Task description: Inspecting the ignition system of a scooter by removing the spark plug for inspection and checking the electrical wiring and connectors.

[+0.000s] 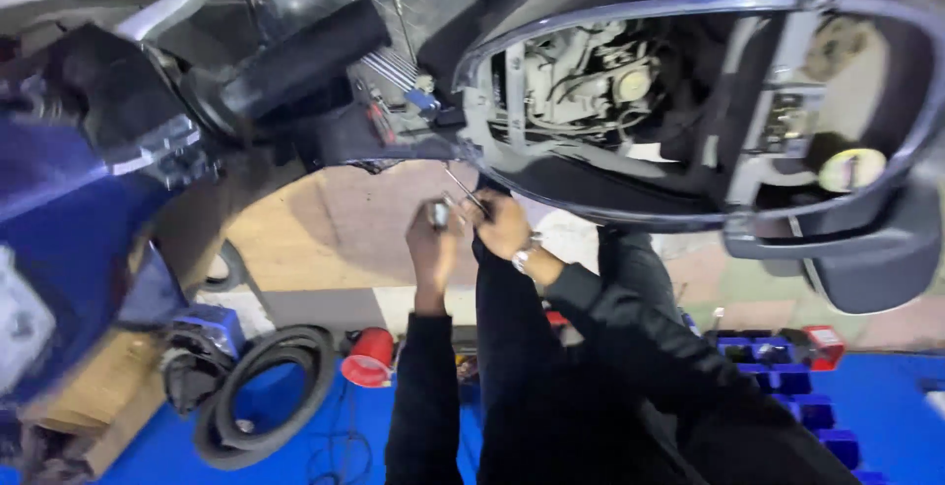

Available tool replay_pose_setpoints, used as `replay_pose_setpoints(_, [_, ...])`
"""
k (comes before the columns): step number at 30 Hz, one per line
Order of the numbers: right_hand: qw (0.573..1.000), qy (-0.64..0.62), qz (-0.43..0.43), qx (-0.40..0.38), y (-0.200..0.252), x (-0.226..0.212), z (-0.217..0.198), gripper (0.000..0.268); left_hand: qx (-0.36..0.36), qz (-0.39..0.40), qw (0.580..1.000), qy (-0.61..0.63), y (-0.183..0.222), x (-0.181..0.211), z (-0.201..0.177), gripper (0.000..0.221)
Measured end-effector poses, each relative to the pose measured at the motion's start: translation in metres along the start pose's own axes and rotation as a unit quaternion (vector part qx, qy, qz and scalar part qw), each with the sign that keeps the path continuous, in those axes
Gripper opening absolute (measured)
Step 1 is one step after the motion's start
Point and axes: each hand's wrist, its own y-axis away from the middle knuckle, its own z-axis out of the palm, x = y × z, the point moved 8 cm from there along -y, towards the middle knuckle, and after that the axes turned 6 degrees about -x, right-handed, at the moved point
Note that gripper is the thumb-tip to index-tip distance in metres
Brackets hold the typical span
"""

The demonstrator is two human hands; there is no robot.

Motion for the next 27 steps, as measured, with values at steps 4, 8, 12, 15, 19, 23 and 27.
replay_pose_setpoints(4, [0.991, 0.064, 0.101, -0.055, -0.101, 0.102, 0.114, 0.021, 0.017, 0.04, 0.998, -0.036, -0.175, -0.112, 0.0, 0.027])
replay_pose_setpoints(8, [0.986, 0.064, 0.15, -0.038, -0.182, 0.165, 0.177, 0.031, 0.027, 0.015, 0.992, -0.12, -0.293, -0.173, 0.011, 0.039])
replay_pose_setpoints(12, [0.975, 0.121, 0.185, -0.031, -0.242, 0.141, 0.186, 0.033, 0.002, -0.014, 0.995, -0.104, -0.359, -0.187, 0.003, 0.036])
replay_pose_setpoints(15, [0.986, 0.102, 0.125, -0.038, -0.238, 0.053, 0.162, 0.054, 0.011, -0.06, 0.995, -0.084, -0.381, -0.198, 0.01, 0.049])
replay_pose_setpoints(19, [0.986, 0.132, 0.095, -0.037, -0.218, 0.044, 0.157, 0.076, 0.015, -0.064, 0.993, -0.096, -0.392, -0.186, 0.018, 0.055])
replay_pose_setpoints(23, [0.993, 0.078, 0.089, -0.011, -0.188, 0.074, 0.153, 0.064, 0.036, -0.085, 0.993, -0.073, -0.399, -0.185, 0.026, 0.053])
replay_pose_setpoints(27, [0.991, 0.08, 0.105, -0.004, -0.153, 0.121, 0.165, 0.031, -0.036, -0.196, 0.956, 0.217, -0.449, -0.254, 0.07, 0.027])
